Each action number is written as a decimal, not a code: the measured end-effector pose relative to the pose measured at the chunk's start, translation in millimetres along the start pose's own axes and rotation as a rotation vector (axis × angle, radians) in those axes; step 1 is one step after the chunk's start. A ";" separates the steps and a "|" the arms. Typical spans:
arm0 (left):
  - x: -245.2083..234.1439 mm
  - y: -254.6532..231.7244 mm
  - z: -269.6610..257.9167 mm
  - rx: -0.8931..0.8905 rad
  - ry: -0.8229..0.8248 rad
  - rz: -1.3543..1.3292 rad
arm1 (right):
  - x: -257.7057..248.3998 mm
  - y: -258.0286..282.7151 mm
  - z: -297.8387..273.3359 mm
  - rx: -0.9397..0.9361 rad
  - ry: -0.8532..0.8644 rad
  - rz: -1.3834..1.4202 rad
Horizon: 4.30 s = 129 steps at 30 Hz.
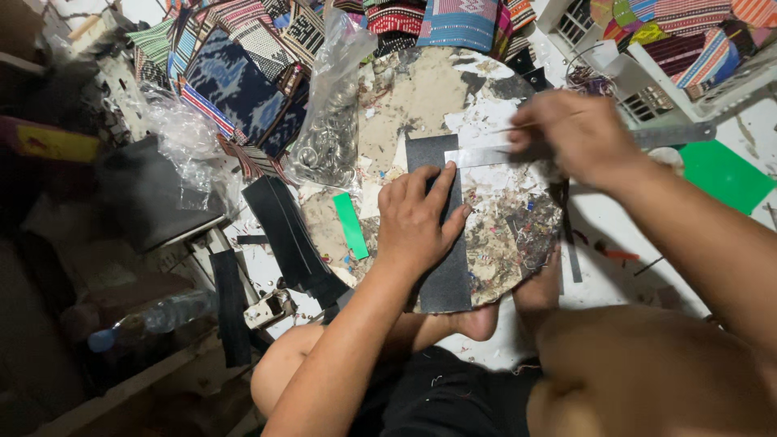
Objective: The person uses a metal ruler and a white marking tool to draw straight lines on a dark rectangular material placed on a round work surface. The person repeatedly repositions the ruler and marks along its edge to create multiple parallel lines.
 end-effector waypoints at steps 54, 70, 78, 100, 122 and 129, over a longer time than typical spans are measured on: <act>1.0 4.4 -3.7 0.024 0.036 -0.013 | -51.4 -32.0 0.5 0.189 -0.091 -1.347; 11.0 26.8 19.1 -0.019 0.314 0.149 | -67.1 -12.7 -46.7 0.601 -0.143 -1.005; -25.2 -4.9 -42.9 0.004 -0.016 -0.104 | -51.3 -15.6 -70.6 0.591 0.053 -1.156; -13.9 -45.7 -88.5 0.020 0.014 0.002 | -25.6 -4.9 -76.8 0.702 0.220 -1.329; -15.1 -46.9 -84.8 0.013 0.018 -0.014 | -22.1 6.4 -73.1 0.772 0.192 -1.287; -12.8 -46.7 -85.7 0.015 0.003 -0.004 | -43.0 -25.3 -78.4 -0.086 -0.188 -0.870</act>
Point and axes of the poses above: each hand's wrist, its own z-axis towards the middle knuckle, its own x-axis out of the palm, y = z × x, the point moved 1 cm from there along z, towards the middle knuckle, and after that the axes turned 11 degrees about y, right-handed, at the moved point
